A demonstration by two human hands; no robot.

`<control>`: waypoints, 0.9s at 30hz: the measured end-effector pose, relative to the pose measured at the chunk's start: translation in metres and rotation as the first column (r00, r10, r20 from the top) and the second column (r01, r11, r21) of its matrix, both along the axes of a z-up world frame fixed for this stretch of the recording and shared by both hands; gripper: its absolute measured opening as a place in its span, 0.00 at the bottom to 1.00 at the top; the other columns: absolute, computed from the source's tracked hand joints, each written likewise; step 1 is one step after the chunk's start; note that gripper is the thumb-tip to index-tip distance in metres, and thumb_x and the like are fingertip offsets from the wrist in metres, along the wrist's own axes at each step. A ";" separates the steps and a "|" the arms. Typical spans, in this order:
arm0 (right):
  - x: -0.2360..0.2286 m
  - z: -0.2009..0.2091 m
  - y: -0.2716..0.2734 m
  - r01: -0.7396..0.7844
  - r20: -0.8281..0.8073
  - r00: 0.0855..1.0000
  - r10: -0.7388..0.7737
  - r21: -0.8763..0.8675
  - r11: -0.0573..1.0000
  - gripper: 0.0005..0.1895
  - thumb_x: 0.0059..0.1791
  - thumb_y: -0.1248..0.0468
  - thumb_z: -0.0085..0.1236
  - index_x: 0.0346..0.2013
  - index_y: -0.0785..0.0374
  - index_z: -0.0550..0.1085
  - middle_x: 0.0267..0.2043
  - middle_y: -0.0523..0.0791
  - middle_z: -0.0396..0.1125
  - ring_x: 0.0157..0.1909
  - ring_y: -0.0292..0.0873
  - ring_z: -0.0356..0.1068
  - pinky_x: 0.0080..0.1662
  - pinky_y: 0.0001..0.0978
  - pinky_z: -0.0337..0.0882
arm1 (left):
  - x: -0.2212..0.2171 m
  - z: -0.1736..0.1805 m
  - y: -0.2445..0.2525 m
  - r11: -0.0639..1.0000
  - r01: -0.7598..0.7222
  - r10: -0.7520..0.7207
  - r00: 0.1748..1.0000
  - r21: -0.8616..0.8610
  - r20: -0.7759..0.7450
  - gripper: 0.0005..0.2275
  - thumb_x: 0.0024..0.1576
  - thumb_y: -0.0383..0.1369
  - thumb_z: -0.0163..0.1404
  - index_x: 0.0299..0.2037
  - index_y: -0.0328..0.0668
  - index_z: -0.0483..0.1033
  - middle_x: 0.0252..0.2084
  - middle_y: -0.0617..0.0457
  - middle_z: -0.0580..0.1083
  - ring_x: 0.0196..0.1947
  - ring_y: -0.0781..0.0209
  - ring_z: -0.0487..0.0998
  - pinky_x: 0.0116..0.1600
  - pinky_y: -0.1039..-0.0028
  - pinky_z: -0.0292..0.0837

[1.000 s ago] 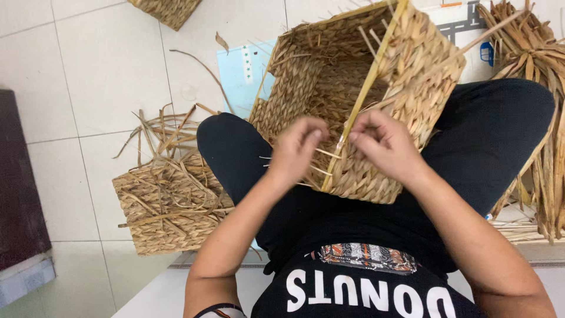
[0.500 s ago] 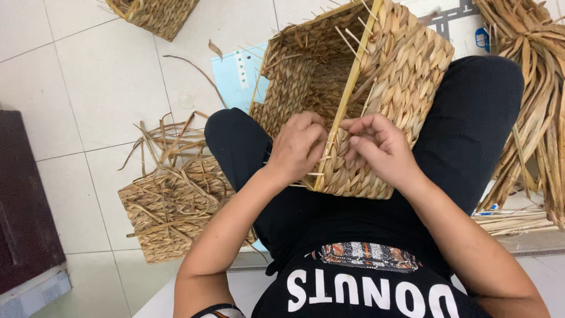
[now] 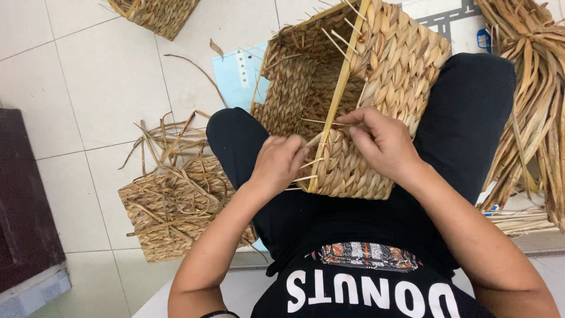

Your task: The person weaves a basket by inserting and tying dried plant fibers into a wooden frame, handling a bundle of fibers and individual strips to secure them around the frame edges.

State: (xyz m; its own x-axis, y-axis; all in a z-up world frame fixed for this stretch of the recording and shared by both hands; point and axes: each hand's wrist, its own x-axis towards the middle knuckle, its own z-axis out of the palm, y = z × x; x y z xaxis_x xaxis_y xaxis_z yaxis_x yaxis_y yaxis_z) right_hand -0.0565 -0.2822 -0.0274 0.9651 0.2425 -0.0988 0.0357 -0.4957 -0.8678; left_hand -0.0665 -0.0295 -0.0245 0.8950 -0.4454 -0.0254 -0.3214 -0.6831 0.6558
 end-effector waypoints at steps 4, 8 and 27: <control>-0.008 -0.009 0.002 0.065 -0.026 0.998 -0.060 0.384 0.921 0.07 0.56 0.72 0.48 0.49 0.68 0.71 0.52 0.47 0.75 0.32 0.30 0.70 0.35 0.24 0.73 | -0.007 0.000 0.008 0.998 -0.060 0.066 0.978 0.034 -0.197 0.06 0.62 0.32 0.51 0.35 0.40 0.76 0.25 0.48 0.74 0.33 0.47 0.76 0.47 0.59 0.67; -0.010 -0.011 0.002 0.027 -0.056 0.998 -0.006 0.382 0.924 0.08 0.56 0.73 0.47 0.48 0.69 0.72 0.50 0.46 0.76 0.31 0.29 0.71 0.34 0.22 0.73 | -0.020 0.000 0.026 0.990 -0.137 0.127 0.930 -0.007 -0.344 0.06 0.63 0.32 0.50 0.39 0.38 0.76 0.30 0.47 0.75 0.34 0.47 0.78 0.42 0.60 0.70; -0.015 -0.038 0.007 0.065 -0.212 0.974 0.080 0.598 0.799 0.07 0.56 0.73 0.49 0.49 0.70 0.70 0.56 0.49 0.71 0.36 0.28 0.69 0.37 0.22 0.74 | -0.072 0.032 0.189 0.653 -0.751 0.741 0.610 0.092 -0.281 0.03 0.62 0.30 0.57 0.42 0.41 0.82 0.35 0.48 0.77 0.30 0.61 0.72 0.34 0.70 0.66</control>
